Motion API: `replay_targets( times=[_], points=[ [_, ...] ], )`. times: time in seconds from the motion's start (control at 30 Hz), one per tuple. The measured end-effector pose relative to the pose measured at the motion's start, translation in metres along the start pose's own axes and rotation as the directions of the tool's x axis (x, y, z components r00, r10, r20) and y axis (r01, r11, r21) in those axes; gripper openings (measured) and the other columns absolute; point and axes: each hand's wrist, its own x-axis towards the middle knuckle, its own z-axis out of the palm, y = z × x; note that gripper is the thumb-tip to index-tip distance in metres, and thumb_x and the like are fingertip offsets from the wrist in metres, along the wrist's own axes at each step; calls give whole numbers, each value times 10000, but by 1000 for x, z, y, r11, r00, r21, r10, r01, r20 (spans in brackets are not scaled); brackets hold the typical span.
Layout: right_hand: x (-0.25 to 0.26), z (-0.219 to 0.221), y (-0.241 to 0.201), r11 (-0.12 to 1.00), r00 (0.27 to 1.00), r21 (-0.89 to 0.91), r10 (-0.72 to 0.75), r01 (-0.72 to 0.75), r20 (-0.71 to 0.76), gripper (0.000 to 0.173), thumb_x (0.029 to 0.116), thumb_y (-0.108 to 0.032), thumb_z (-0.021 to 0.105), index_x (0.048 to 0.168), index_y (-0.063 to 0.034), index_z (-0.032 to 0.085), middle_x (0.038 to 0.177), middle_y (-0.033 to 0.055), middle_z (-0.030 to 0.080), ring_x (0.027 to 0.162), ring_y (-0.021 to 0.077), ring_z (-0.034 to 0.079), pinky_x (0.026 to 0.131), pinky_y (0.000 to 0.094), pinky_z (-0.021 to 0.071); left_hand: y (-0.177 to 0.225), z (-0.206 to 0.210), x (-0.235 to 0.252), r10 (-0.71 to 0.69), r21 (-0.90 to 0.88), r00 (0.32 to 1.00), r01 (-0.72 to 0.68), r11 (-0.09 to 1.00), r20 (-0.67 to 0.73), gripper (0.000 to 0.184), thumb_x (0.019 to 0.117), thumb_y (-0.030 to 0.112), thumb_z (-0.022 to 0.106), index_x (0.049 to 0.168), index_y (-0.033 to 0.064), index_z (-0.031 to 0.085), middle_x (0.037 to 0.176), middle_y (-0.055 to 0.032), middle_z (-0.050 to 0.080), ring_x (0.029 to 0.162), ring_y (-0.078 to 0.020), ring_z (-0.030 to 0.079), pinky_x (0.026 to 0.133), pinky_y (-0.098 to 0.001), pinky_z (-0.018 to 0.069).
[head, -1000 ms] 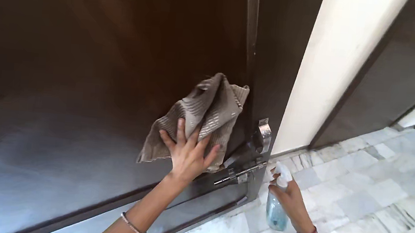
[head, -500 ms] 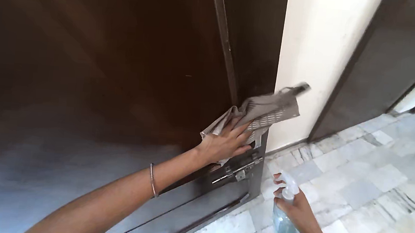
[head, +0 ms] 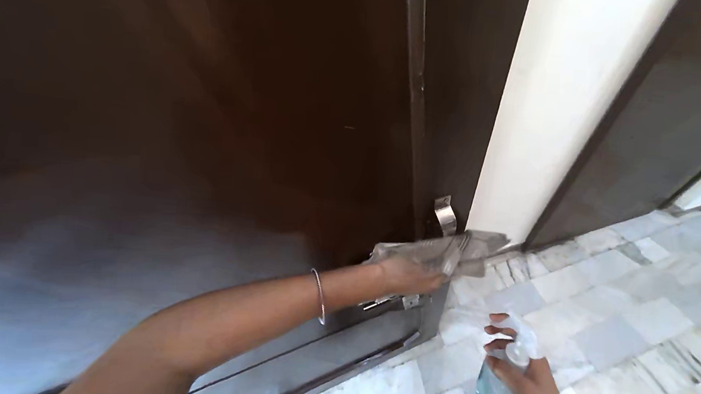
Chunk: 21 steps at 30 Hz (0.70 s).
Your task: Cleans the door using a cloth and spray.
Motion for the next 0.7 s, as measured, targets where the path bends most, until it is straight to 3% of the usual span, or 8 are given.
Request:
replay_targets(
  times=[0.07, 0.27, 0.37, 0.43, 0.47, 0.53, 0.6, 0.7],
  points=[
    [-10, -9, -2, 1000, 1000, 7, 8, -8, -16, 595, 731, 38, 645, 1302, 110, 493, 1156, 62, 643, 929, 57, 667, 807, 237, 577, 4, 9, 2, -247, -266, 959, 276, 923, 138, 429, 1112, 223, 360, 1443, -13, 499, 1462, -251, 519, 1383, -391, 481, 1137, -557, 366],
    [-25, -28, 10, 997, 996, -24, 69, -71, -48, 573, 735, 31, 635, 1284, 115, 492, 1104, 45, 641, 894, 50, 661, 797, 232, 567, 3, 0, -10, -208, -119, 956, 236, 965, 206, 387, 1097, 77, 351, 1438, -56, 480, 1443, -284, 522, 1359, -447, 488, 1108, -593, 378],
    [-24, -28, 9, 997, 995, -19, 78, -79, -63, 564, 738, 45, 631, 1282, 106, 496, 1064, 24, 660, 876, 47, 667, 793, 233, 570, -2, -7, -16, -18, 205, 983, -21, 979, 185, 438, 1047, -72, 350, 1479, -45, 420, 1535, -201, 460, 1364, -388, 510, 1072, -521, 456],
    [-19, -27, 10, 998, 997, -26, 62, -64, -53, 577, 744, 31, 637, 1295, 111, 485, 1056, 21, 662, 879, 50, 670, 801, 237, 573, -8, -17, -25, 153, 329, 987, -163, 930, 58, 465, 1025, -103, 375, 1487, -61, 419, 1654, -145, 310, 1529, -307, 302, 1194, -413, 333],
    [-17, -27, 12, 998, 997, -30, 53, -55, -47, 589, 744, 16, 643, 1302, 113, 480, 1053, 18, 666, 882, 51, 671, 803, 239, 574, -10, -24, -31, 205, 321, 978, -185, 929, -31, 450, 1018, -103, 404, 1464, -58, 453, 1668, -128, 285, 1535, -297, 290, 1167, -404, 368],
    [-13, -25, 11, 998, 998, -36, 52, -53, -48, 607, 736, 1, 641, 1310, 107, 479, 1042, 10, 665, 881, 47, 666, 804, 237, 570, -16, -28, -41, 309, 361, 887, -179, 915, -344, 342, 979, -79, 523, 1295, -8, 633, 1581, -92, 455, 1443, -303, 455, 937, -434, 557],
    [-12, -24, 9, 997, 996, -37, 65, -67, -60, 609, 731, 2, 635, 1315, 96, 485, 1022, -4, 667, 873, 41, 664, 803, 230, 566, -28, -24, -43, 420, 510, 695, -89, 856, -583, 224, 974, 35, 566, 1154, 55, 698, 1474, -75, 578, 1375, -310, 536, 847, -431, 596],
    [-13, -25, 11, 997, 995, -37, 69, -72, -78, 602, 724, -6, 641, 1302, 83, 498, 1006, -17, 677, 870, 39, 668, 800, 229, 568, -46, -34, -47, 427, 580, 539, 144, 802, -726, 325, 1042, 255, 460, 1203, 156, 725, 1394, -52, 650, 1337, -265, 571, 1147, -507, 355]
  ],
)
